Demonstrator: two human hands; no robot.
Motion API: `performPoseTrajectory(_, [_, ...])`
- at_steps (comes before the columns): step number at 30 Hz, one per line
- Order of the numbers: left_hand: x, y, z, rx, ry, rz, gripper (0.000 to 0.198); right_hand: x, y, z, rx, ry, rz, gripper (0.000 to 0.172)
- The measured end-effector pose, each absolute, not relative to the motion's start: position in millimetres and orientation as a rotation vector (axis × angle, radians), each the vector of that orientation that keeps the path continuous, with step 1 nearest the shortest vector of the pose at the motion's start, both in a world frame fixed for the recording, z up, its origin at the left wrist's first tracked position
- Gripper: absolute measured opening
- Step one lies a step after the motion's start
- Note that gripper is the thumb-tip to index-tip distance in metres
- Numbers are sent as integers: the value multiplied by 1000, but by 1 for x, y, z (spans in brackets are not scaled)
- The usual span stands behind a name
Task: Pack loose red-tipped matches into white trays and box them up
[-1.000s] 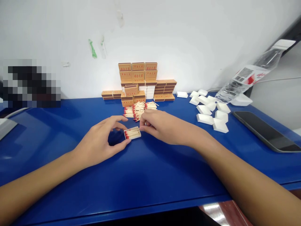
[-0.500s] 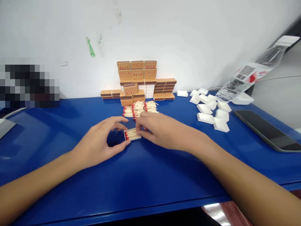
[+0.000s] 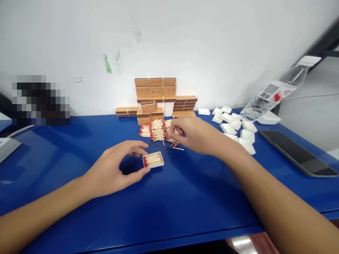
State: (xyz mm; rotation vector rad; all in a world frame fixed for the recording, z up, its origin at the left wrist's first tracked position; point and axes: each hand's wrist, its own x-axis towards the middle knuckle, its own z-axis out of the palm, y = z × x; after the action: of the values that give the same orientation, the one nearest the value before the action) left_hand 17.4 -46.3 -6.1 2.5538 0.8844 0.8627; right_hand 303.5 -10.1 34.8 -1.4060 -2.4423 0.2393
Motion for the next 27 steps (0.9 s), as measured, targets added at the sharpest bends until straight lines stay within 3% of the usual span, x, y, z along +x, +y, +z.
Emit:
performPoseTrajectory(7, [19,-47,-6,2549,912,730,45,352,25,20,-1820,-2310,-232,12])
performPoseTrajectory(16, [17,-44,-10,2564,931,738,44,354,60,-16,-1663,-2167,-200,43])
performPoseTrajectory(27, [15,-41,-8,2593,1014,682,42,376,68,-19,-1662,-2253,-239,44])
